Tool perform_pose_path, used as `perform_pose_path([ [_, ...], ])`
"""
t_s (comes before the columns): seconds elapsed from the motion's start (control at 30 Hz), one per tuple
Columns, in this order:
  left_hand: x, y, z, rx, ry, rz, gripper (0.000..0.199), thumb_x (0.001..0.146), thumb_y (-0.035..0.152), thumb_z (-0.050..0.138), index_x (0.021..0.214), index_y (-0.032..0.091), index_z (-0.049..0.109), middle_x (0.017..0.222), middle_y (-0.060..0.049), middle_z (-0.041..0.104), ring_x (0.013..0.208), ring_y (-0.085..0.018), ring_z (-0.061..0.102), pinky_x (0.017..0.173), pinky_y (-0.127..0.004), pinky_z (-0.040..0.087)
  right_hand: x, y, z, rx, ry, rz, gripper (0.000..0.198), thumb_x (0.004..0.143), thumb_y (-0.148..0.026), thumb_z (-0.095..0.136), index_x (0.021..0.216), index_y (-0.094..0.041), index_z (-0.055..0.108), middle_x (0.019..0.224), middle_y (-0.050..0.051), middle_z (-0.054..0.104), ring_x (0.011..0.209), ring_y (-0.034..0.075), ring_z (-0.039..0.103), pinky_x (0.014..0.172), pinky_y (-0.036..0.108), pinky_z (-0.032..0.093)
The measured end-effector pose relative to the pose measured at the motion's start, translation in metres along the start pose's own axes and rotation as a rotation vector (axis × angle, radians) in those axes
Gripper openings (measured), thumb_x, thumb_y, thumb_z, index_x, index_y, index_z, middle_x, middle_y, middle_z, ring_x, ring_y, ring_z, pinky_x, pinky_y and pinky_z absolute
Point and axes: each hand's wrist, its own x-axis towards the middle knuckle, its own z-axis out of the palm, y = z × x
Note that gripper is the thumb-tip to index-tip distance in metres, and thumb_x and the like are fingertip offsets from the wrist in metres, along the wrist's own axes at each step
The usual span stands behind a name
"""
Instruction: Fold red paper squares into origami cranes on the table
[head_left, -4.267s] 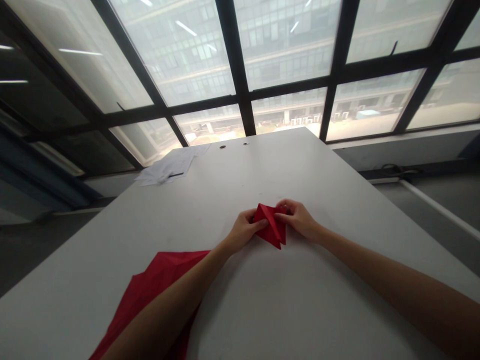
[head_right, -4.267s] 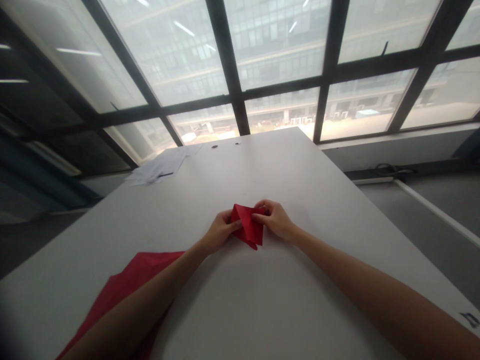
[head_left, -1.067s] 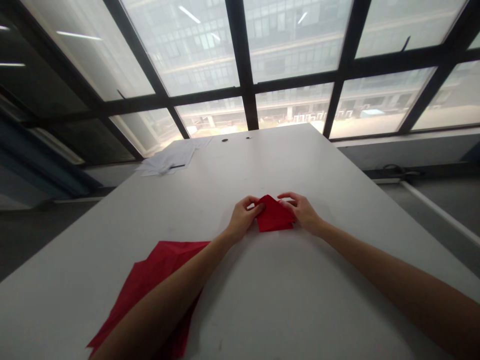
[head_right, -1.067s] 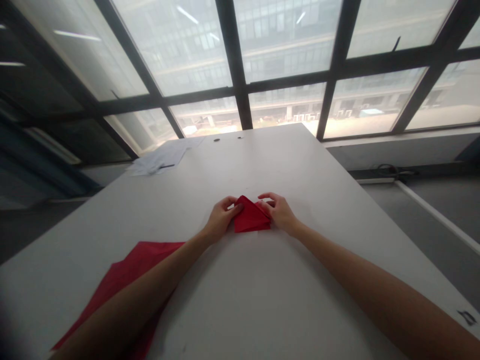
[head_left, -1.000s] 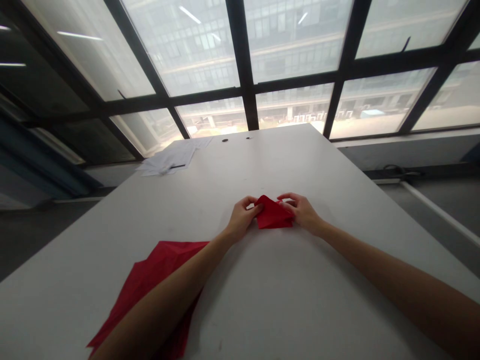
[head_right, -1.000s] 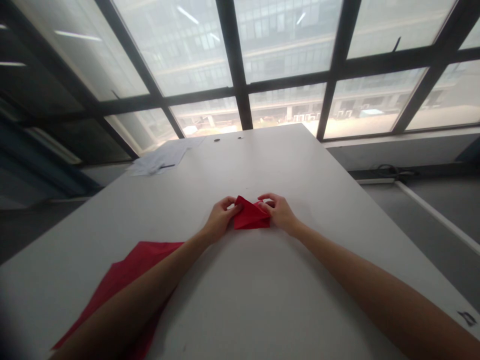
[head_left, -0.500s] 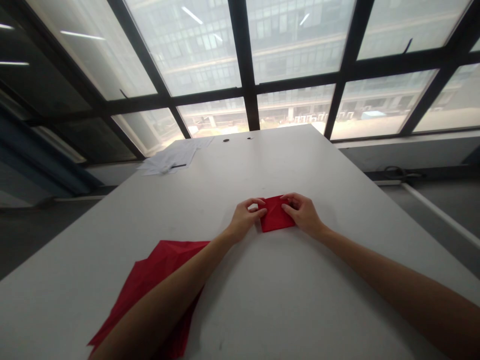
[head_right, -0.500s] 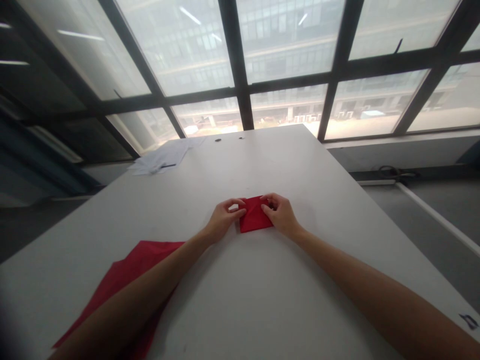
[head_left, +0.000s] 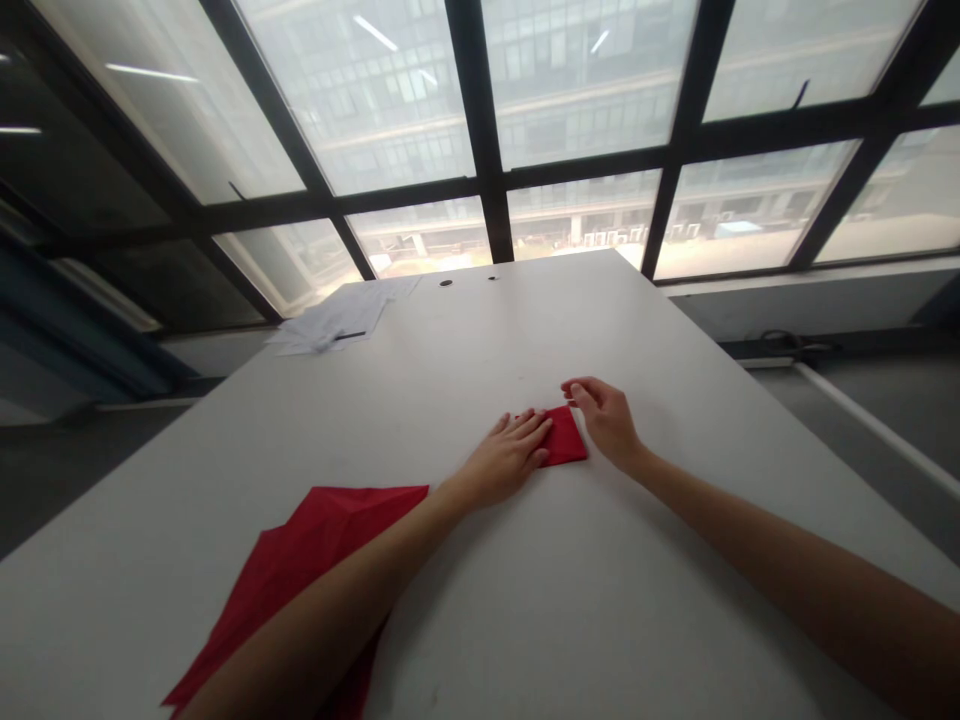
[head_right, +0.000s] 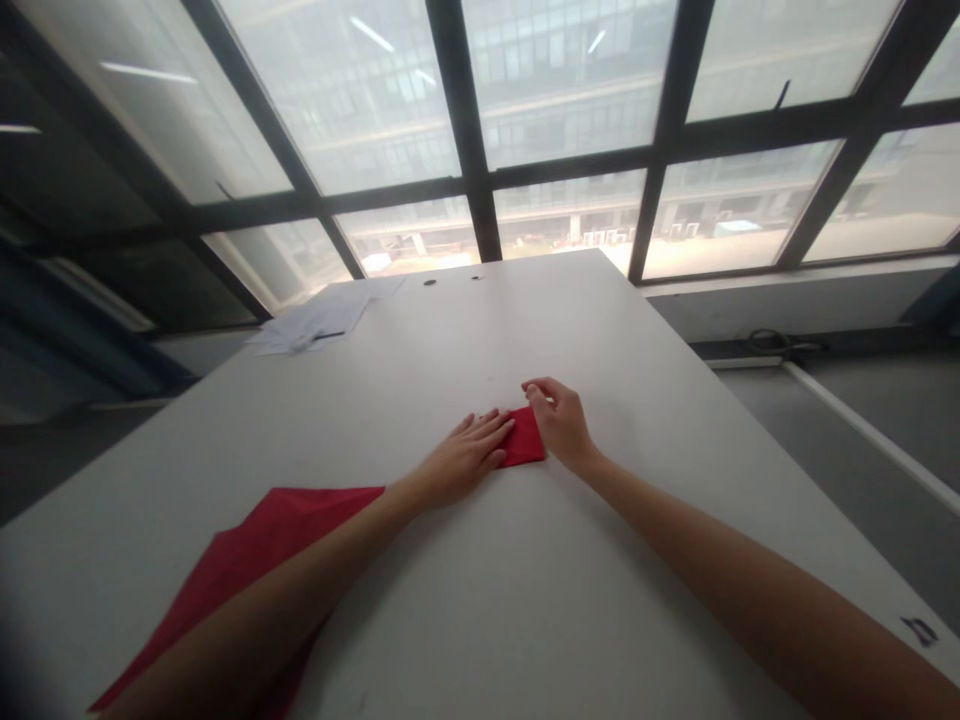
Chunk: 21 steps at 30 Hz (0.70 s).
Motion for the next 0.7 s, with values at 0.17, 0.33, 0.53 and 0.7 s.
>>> perform_pose_path([
  [0.17, -0.002, 0.001, -0.006, 0.06, -0.08, 0.045, 0.067, 0.103, 0.058, 0.02, 0.16, 0.024, 0.009, 0.166, -0.007, 0.011, 0.154, -0.025, 0.008, 0.124, -0.05, 0.008, 0.006, 0.002, 0.006, 0.483, -0.05, 0.468, 0.032, 0.095, -0.045, 0.05, 0.09, -0.019, 0.067, 0.094, 0.012, 0.072, 0.093, 0.022, 0.07, 0.09, 0.04, 0.058],
  [0.33, -0.004, 0.002, -0.007, 0.086, -0.122, 0.071, 0.064, 0.104, 0.056, 0.018, 0.16, 0.027, 0.007, 0.167, -0.007, 0.005, 0.155, -0.025, 0.004, 0.123, -0.051, 0.005, 0.011, 0.013, 0.002, 0.231, 0.066, 0.252, 0.036, 0.097, -0.043, 0.04, 0.088, -0.02, 0.066, 0.1, 0.013, 0.074, 0.1, 0.025, 0.069, 0.091, 0.044, 0.056],
  [0.53, -0.008, 0.003, -0.008, 0.056, 0.051, 0.057, 0.052, 0.104, 0.039, 0.034, 0.155, 0.03, 0.029, 0.155, -0.008, 0.04, 0.148, -0.025, 0.029, 0.124, -0.05, 0.014, 0.007, 0.009, -0.012, -0.299, -0.264, -0.182, 0.022, 0.082, -0.013, 0.056, 0.09, -0.022, 0.074, 0.104, 0.006, 0.073, 0.106, 0.022, 0.061, 0.104, 0.04, 0.043],
  [0.7, -0.009, 0.001, -0.014, -0.027, 0.173, -0.047, 0.042, 0.098, 0.02, 0.04, 0.135, 0.03, 0.058, 0.138, -0.004, 0.059, 0.134, -0.021, 0.05, 0.124, -0.05, 0.013, -0.006, -0.008, -0.013, -0.895, -0.449, -0.39, 0.024, 0.089, -0.012, 0.053, 0.095, -0.021, 0.075, 0.1, 0.009, 0.071, 0.1, 0.023, 0.058, 0.095, 0.036, 0.044],
])
